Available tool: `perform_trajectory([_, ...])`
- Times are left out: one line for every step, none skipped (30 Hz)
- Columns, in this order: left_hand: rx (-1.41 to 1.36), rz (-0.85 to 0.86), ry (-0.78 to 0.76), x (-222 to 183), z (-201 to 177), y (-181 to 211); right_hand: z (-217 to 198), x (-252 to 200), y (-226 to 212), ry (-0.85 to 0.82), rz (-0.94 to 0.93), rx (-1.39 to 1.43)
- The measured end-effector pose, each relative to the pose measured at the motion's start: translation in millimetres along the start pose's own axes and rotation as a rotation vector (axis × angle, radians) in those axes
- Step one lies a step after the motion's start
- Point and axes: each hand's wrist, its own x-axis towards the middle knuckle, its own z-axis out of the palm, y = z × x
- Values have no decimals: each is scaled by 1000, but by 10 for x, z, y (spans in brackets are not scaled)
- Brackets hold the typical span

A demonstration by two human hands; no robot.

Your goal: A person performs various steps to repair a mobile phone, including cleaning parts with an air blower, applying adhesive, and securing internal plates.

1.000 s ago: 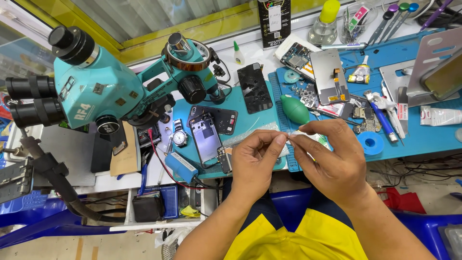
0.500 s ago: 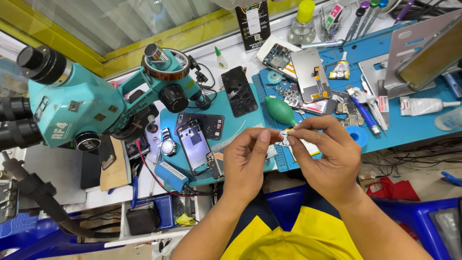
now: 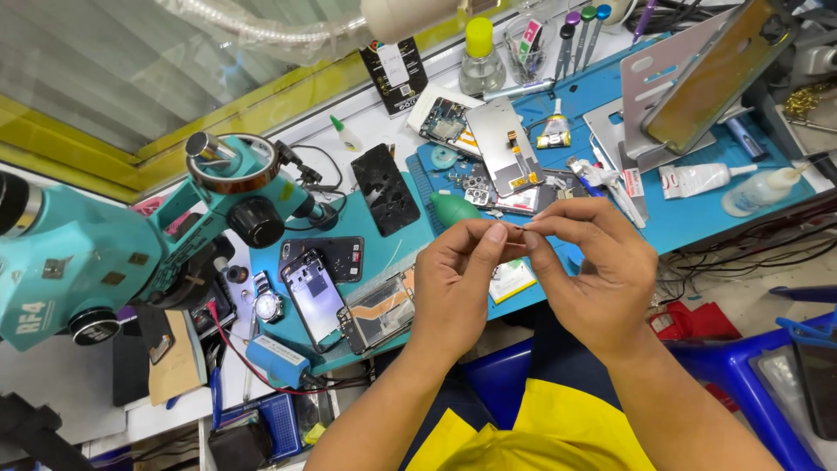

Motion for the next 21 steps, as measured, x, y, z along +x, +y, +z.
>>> perform_trajectory([2,1,-6,39,34,24,-10,19,41,6,0,-3])
perform_trajectory([9,1,-14,76,62,44,-15,29,82,17,42,29])
perform_trajectory([16,2,-22,115,91,60,-18,39,128,27,84,60])
perform_trajectory([19,-2,-27,148,100,36,-23,47,147,32,88,59])
perform_trajectory([23,-20,-17,182,108,9,-27,54,169,36,103,75])
perform_trajectory([26,-42,-8,206,119,-21,-36,50,186,38,121,90])
perform_trajectory([29,-49,-14,230,122,-52,-41,52,209,42,129,87])
perform_trajectory([27,-49,-11,249,125,-82,-47,52,229,34,121,84])
perform_trajectory([25,-48,-7,266,124,-111,-50,51,246,26,113,81])
perform_trajectory([27,-54,-11,279,125,-143,-57,46,261,28,119,79])
perform_trajectory([5,-41,-20,290,123,-173,-62,39,272,15,115,78])
perform_trajectory([-16,-28,-27,298,119,-200,-65,34,282,0,110,78])
perform_trajectory([-14,-33,-28,310,118,-223,-67,34,291,1,115,78])
perform_trajectory([-21,-43,-23,316,113,-245,-64,32,296,-6,109,74])
perform_trajectory([-27,-52,-17,319,106,-264,-60,29,298,-13,103,69])
perform_trajectory([-26,-56,-17,322,104,-280,-52,20,312,-13,107,70])
perform_trajectory([-34,-69,-11,322,102,-293,-43,11,322,-6,114,78])
perform_trajectory([-42,-80,-4,323,99,-306,-34,4,333,0,120,87])
perform_trajectory([-41,-82,-3,320,99,-296,-27,-6,343,-1,122,88])
perform_trajectory([-51,-90,-15,316,99,-286,-20,-16,351,1,138,83])
perform_trajectory([-62,-97,-27,311,99,-275,-13,-27,357,2,154,79])
